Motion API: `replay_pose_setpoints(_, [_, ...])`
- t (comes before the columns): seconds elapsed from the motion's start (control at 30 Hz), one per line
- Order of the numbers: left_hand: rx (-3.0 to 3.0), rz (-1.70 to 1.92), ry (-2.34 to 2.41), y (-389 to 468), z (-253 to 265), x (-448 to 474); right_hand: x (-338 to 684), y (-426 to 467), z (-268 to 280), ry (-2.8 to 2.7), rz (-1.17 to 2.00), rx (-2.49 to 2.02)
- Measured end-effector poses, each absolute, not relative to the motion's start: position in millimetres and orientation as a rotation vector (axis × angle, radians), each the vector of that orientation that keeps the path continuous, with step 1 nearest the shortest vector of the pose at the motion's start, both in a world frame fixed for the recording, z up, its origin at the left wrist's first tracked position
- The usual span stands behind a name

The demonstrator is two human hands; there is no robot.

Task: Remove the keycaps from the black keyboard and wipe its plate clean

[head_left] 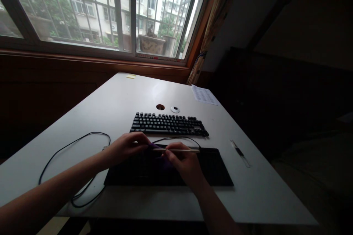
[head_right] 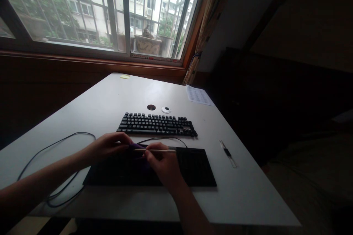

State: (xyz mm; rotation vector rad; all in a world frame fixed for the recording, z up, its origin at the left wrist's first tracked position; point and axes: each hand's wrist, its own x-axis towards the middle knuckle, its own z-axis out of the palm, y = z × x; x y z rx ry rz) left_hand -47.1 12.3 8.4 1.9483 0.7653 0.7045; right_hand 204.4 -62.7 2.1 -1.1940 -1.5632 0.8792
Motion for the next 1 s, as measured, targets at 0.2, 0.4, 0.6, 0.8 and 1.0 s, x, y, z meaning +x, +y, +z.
replay_pose_setpoints(0.2, [1.893, 0.699, 0.703, 16, 6, -52, 204, -55, -5, -1.426, 0.978, -1.152])
replay_pose_setpoints(0.4, [1.927, 0.702, 0.611, 19, 0, -44, 203, -54, -8, -1.276, 1.150, -1.128])
replay_pose_setpoints(0.6, [2.084, 0.847, 0.747, 18, 2, -35, 202, -55, -16, -1.131, 1.316, -1.225])
replay_pose_setpoints(0.8, [2.109, 0.966, 0.848, 13, 8, -32, 210, -76, -3, -1.587, 0.428, -1.432])
replay_pose_setpoints(1.0, [2.167, 0.921, 0.786, -2, 15, -20, 196, -65, -5, -1.977, 0.113, -1.147])
